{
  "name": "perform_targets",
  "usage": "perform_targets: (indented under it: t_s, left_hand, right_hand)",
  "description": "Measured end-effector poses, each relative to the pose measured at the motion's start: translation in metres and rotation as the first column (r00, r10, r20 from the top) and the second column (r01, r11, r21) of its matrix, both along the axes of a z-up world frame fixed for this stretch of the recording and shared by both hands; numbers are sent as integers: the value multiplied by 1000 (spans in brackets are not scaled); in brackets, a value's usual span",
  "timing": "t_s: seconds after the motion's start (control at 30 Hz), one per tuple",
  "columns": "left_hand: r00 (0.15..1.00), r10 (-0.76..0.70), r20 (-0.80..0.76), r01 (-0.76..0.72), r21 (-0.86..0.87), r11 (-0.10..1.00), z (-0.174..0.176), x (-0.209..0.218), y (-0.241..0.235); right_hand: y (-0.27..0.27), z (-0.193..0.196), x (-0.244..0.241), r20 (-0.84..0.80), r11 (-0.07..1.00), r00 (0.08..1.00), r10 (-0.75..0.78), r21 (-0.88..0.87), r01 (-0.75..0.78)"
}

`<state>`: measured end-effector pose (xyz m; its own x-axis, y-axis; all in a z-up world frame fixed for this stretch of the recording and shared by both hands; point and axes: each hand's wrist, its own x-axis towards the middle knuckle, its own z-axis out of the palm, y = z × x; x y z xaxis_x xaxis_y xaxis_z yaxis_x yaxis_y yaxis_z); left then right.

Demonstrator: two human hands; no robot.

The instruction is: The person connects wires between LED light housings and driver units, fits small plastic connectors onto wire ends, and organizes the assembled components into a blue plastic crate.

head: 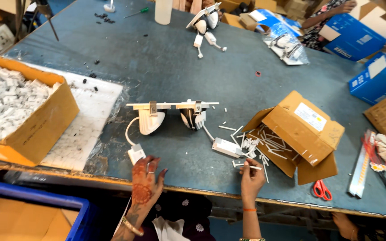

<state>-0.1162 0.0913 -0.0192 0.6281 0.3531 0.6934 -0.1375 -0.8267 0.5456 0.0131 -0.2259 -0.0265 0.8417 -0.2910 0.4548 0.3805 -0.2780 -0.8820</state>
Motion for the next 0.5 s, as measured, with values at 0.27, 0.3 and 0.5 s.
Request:
perform_targets:
  t_s: [0.27,0.3,0.5]
  left_hand:
    - [983,154,-102,-142,120,983,4,-20,23]
    - [987,144,-73,-134,137,982,3,-19,24]
    - [927,-360,-102,344,-145,928,2,26,19]
  right_hand:
    - [3,7,-3,-26,1000,999,20,-12,-20]
    - [3,8,-3,-30,1000,999,12,-25,-13]
    - [2,8,-5,-49,999,999,-20,-40,18]
